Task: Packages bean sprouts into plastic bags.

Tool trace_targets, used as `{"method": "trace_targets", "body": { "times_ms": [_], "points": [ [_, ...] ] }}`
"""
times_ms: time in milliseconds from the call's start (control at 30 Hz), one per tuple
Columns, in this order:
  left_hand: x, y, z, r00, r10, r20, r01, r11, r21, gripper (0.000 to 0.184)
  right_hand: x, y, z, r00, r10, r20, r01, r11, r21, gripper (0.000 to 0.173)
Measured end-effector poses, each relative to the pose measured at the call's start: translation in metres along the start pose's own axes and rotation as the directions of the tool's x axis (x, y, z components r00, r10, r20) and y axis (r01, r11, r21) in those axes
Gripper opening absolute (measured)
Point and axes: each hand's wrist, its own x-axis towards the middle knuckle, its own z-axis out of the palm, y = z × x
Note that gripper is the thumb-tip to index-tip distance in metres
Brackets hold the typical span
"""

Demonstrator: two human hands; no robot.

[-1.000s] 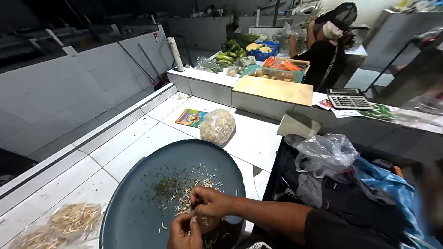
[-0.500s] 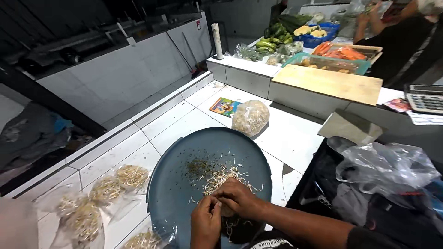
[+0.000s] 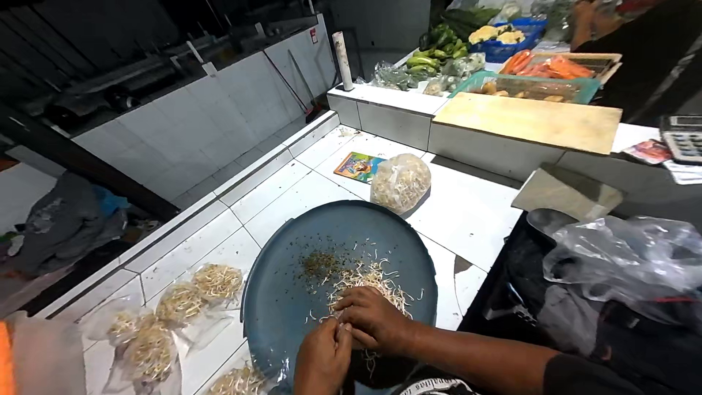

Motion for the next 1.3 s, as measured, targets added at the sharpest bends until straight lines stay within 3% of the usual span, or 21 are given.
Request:
{"method": "trace_targets", "body": {
  "times_ms": [100, 167, 200, 267, 333, 367, 400, 433, 467, 533, 600, 667, 733, 800, 833, 933, 1000, 1067, 1133, 1200, 1300],
  "points": [
    [0.001, -0.015, 0.007, 0.994, 0.102, -0.046, -0.105, 0.990, -0.089, 0.034, -0.002, 0.002, 0.005, 1.000, -0.023, 0.014, 0.023, 1.000, 0.003, 0.025],
    [0.002, -0.018, 0.016, 0.987, 0.088, -0.136, -0.132, 0.924, -0.359, 0.029, -0.003, 0.003, 0.008, 0.999, -0.029, -0.019, 0.030, 0.999, 0.022, 0.029],
    [0.001, -0.017, 0.021, 0.990, 0.032, -0.139, -0.105, 0.819, -0.563, 0.028, -0.003, 0.003, 0.009, 0.999, -0.031, -0.041, 0.032, 0.999, 0.026, 0.030],
    [-0.003, -0.005, 0.027, 0.990, -0.108, -0.091, -0.025, 0.504, -0.864, 0.030, -0.004, 0.004, 0.009, 0.997, -0.029, -0.071, 0.030, 0.999, 0.016, 0.029],
    [-0.007, 0.014, 0.026, 0.971, -0.224, -0.086, -0.030, 0.244, -0.969, 0.032, -0.006, 0.005, 0.009, 0.996, -0.025, -0.085, 0.025, 1.000, 0.000, 0.029],
    [-0.007, 0.021, 0.022, 0.961, -0.251, -0.118, -0.069, 0.197, -0.978, 0.033, -0.005, 0.004, 0.008, 0.996, -0.018, -0.090, 0.018, 1.000, 0.001, 0.030],
    [-0.007, 0.025, 0.018, 0.955, -0.242, -0.173, -0.118, 0.225, -0.967, 0.033, -0.002, 0.001, 0.003, 0.996, -0.008, -0.092, 0.010, 1.000, 0.023, 0.031],
    [-0.008, 0.025, 0.012, 0.951, -0.192, -0.244, -0.172, 0.327, -0.929, 0.033, 0.002, -0.002, -0.002, 0.996, 0.006, -0.090, 0.000, 0.997, 0.075, 0.031],
    [-0.007, 0.020, 0.006, 0.940, -0.099, -0.327, -0.240, 0.490, -0.838, 0.030, 0.005, -0.006, -0.009, 0.996, 0.031, -0.086, -0.017, 0.986, 0.163, 0.029],
    [0.001, 0.004, -0.007, 0.887, 0.128, -0.443, -0.347, 0.818, -0.458, 0.026, 0.013, -0.011, -0.023, 0.991, 0.118, -0.059, -0.085, 0.914, 0.396, 0.028],
    [0.006, -0.008, -0.009, 0.913, 0.181, -0.366, -0.294, 0.913, -0.283, 0.038, 0.020, -0.014, -0.037, 0.961, 0.277, 0.003, -0.219, 0.754, 0.620, 0.030],
    [0.005, -0.019, 0.004, 0.986, 0.095, -0.133, -0.150, 0.851, -0.502, 0.064, 0.027, -0.014, -0.049, 0.889, 0.444, 0.114, -0.342, 0.478, 0.809, 0.034],
    [-0.007, -0.025, 0.021, 0.997, 0.019, 0.078, 0.052, 0.585, -0.810, 0.061, 0.030, -0.009, -0.053, 0.823, 0.545, 0.160, -0.356, 0.275, 0.893, 0.035],
    [-0.015, -0.014, 0.038, 0.985, -0.069, 0.159, 0.172, 0.276, -0.946, 0.058, 0.027, -0.006, -0.054, 0.751, 0.649, 0.123, -0.382, 0.275, 0.882, 0.033],
    [-0.015, -0.009, 0.044, 0.984, -0.081, 0.161, 0.175, 0.216, -0.960, 0.061, 0.024, -0.007, -0.054, 0.705, 0.702, 0.104, -0.431, 0.308, 0.848, 0.037],
    [-0.002, 0.013, 0.053, 0.994, -0.099, 0.052, 0.083, 0.342, -0.936, 0.048, 0.007, -0.016, -0.059, 0.583, 0.777, 0.236, -0.623, 0.242, 0.743, 0.061],
    [0.007, 0.023, 0.055, 0.992, -0.126, -0.018, 0.037, 0.417, -0.908, 0.036, -0.004, -0.016, -0.064, 0.575, 0.746, 0.336, -0.607, 0.114, 0.786, 0.067],
    [0.010, 0.027, 0.052, 0.996, -0.092, -0.013, 0.027, 0.417, -0.909, 0.041, -0.006, -0.008, -0.074, 0.571, 0.737, 0.362, -0.524, -0.012, 0.851, 0.054],
    [0.010, 0.030, 0.046, 0.999, -0.045, -0.014, 0.007, 0.428, -0.904, 0.043, 0.007, 0.013, -0.094, 0.585, 0.751, 0.307, -0.415, -0.049, 0.909, 0.046],
    [0.006, 0.031, 0.042, 0.999, -0.035, -0.032, -0.012, 0.464, -0.886, 0.039, 0.039, 0.043, -0.133, 0.559, 0.806, 0.193, -0.341, 0.011, 0.940, 0.050],
    [0.002, 0.030, 0.041, 0.997, -0.051, -0.053, -0.019, 0.510, -0.860, 0.034, 0.110, 0.104, -0.217, 0.558, 0.815, -0.155, -0.154, 0.285, 0.946, 0.064]
  ]
}}
